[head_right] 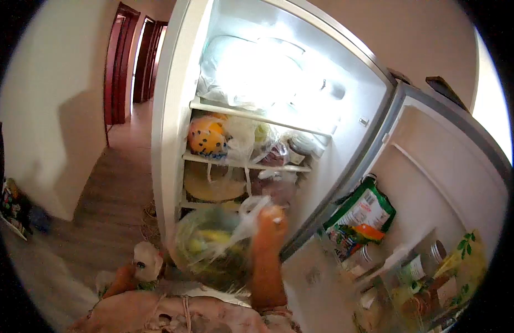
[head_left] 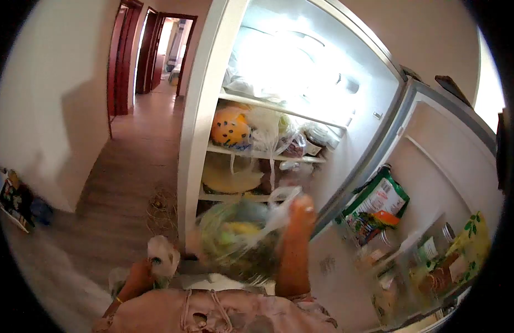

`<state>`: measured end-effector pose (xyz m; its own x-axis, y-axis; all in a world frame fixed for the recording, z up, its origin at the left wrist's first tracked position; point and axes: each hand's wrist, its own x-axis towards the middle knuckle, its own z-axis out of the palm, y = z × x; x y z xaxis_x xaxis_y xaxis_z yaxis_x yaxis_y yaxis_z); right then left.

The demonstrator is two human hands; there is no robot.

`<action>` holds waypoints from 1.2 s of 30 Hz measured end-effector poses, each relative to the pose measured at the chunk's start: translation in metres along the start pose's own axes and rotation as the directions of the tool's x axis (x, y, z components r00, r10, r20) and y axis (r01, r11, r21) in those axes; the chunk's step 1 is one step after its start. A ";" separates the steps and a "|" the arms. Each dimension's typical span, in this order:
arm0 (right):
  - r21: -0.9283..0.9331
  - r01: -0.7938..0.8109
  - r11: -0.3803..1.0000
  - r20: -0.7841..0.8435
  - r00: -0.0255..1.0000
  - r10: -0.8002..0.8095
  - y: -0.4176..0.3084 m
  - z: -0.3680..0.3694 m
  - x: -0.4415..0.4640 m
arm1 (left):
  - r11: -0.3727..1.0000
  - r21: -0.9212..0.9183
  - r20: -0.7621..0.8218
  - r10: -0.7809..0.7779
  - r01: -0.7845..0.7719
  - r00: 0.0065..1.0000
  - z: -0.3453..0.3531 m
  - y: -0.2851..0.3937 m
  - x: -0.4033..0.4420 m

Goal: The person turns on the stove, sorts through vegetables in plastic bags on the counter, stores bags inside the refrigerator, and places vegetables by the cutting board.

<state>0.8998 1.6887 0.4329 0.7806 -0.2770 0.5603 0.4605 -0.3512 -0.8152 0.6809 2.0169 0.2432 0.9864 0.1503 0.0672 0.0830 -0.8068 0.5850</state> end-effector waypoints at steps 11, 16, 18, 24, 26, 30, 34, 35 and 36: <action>0.389 0.667 0.635 -0.509 0.730 -0.456 -0.230 -0.070 0.183 | 0.999 -0.029 0.030 0.041 -0.040 0.999 0.043 -0.061 0.008; 0.340 0.843 0.417 -0.660 0.530 -0.533 -0.281 -0.049 0.237 | 0.959 -0.262 -0.118 -0.145 0.110 0.982 0.019 -0.018 -0.005; 0.026 0.889 0.456 -0.710 0.338 -0.618 -0.281 -0.038 0.242 | 0.955 -0.281 -0.205 -0.159 0.098 0.966 0.032 -0.022 -0.002; -0.247 0.894 0.374 -0.764 0.057 -0.642 -0.255 0.003 0.266 | 0.966 -0.106 -0.166 -0.250 0.235 0.954 0.012 0.014 0.008; -0.303 0.907 0.293 -0.711 -0.010 -0.703 -0.255 0.013 0.277 | 0.952 0.088 -0.148 -0.278 0.292 0.949 0.000 0.041 0.011; -0.454 0.871 0.190 -0.477 -0.057 -0.877 -0.253 0.032 0.309 | 0.977 -0.103 -0.188 -0.203 0.186 0.961 -0.050 0.121 0.016; -0.212 0.975 0.072 -0.435 -0.028 -0.900 -0.254 0.046 0.274 | 0.995 -0.086 -0.251 -0.072 0.052 0.965 -0.061 0.132 0.016; -0.108 0.993 0.056 -0.438 0.004 -0.899 -0.253 0.047 0.276 | 1.000 -0.024 -0.256 -0.025 0.019 0.966 -0.062 0.129 0.017; -0.211 0.976 -0.049 -0.443 -0.141 -0.885 -0.257 0.048 0.278 | 0.999 0.022 -0.300 -0.016 0.023 0.954 -0.064 0.135 0.020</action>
<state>1.0192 1.7450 0.7914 -0.7047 -0.0466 0.7079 0.6502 -0.4417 0.6182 0.7032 1.9475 0.3751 0.8968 0.3275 0.2976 0.1092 -0.8155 0.5683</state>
